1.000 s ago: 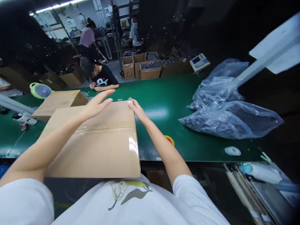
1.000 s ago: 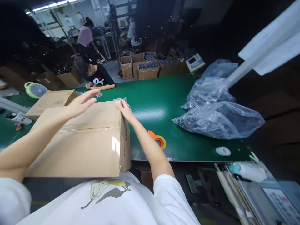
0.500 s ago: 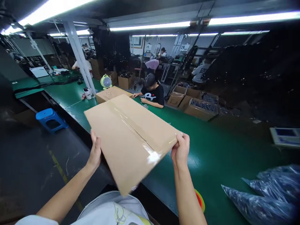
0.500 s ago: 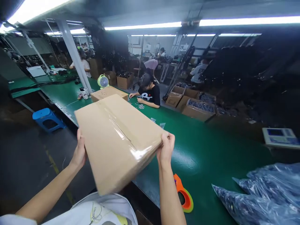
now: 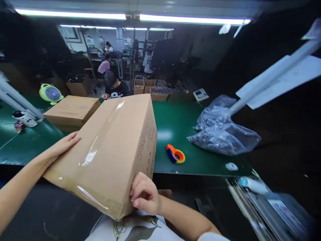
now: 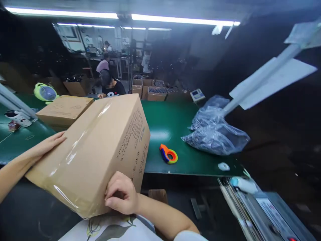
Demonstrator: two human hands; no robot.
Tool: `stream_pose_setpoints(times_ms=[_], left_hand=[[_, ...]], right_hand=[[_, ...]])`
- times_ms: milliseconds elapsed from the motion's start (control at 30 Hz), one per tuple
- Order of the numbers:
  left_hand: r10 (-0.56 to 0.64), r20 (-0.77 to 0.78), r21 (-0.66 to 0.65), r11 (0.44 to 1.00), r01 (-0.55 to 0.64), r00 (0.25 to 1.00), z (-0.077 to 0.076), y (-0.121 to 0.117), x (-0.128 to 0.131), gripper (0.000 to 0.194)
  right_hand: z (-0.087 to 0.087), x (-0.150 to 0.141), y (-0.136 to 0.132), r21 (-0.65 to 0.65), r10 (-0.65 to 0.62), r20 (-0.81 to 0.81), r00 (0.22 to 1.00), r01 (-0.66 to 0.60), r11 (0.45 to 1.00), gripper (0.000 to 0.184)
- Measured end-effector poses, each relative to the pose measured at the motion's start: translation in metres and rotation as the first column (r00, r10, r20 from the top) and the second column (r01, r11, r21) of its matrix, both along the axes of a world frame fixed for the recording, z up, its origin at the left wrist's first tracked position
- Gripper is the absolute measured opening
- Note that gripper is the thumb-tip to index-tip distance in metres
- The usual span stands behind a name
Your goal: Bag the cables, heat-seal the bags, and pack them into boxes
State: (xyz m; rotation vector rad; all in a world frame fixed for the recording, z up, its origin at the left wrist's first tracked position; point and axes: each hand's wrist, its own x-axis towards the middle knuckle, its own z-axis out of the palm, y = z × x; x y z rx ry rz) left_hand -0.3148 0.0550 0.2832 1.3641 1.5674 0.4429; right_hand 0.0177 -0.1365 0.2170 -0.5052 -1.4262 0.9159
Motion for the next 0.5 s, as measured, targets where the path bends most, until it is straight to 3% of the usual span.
stream_pose_setpoints(times_ms=[133, 233, 300, 367, 433, 500], left_hand=[[-0.151, -0.146, 0.049, 0.986, 0.160, 0.978, 0.037, 0.072, 0.025, 0.079], [-0.315, -0.424, 0.173, 0.892, 0.417, 0.849, 0.048, 0.127, 0.062, 0.075], [-0.334, -0.623, 0.248, 0.773, 0.583, 0.707, 0.039, 0.148, 0.094, 0.078], [-0.328, -0.706, 0.291, 0.672, 0.680, 0.627, 0.018, 0.155, 0.124, 0.081], [-0.373, -0.688, 0.316, 0.619, 0.719, 0.623, -0.006, 0.154, 0.144, 0.079], [-0.414, -0.647, 0.340, 0.595, 0.728, 0.640, -0.026, 0.156, 0.150, 0.074]], right_hand=[[-0.014, -0.037, 0.015, -0.022, 0.237, 0.136, 0.962, -0.237, 0.971, 0.035], [-0.017, -0.080, 0.030, -0.121, 0.517, 0.197, 0.833, -0.503, 0.856, 0.019], [-0.018, -0.102, 0.046, -0.240, 0.566, 0.227, 0.792, -0.518, 0.821, 0.017], [-0.025, -0.101, 0.061, -0.355, 0.495, 0.267, 0.827, -0.393, 0.848, 0.027], [-0.039, -0.069, 0.065, -0.427, 0.463, 0.255, 0.849, -0.330, 0.842, 0.034], [-0.056, -0.010, 0.055, -0.506, 0.495, 0.165, 0.853, -0.357, 0.785, 0.032]])
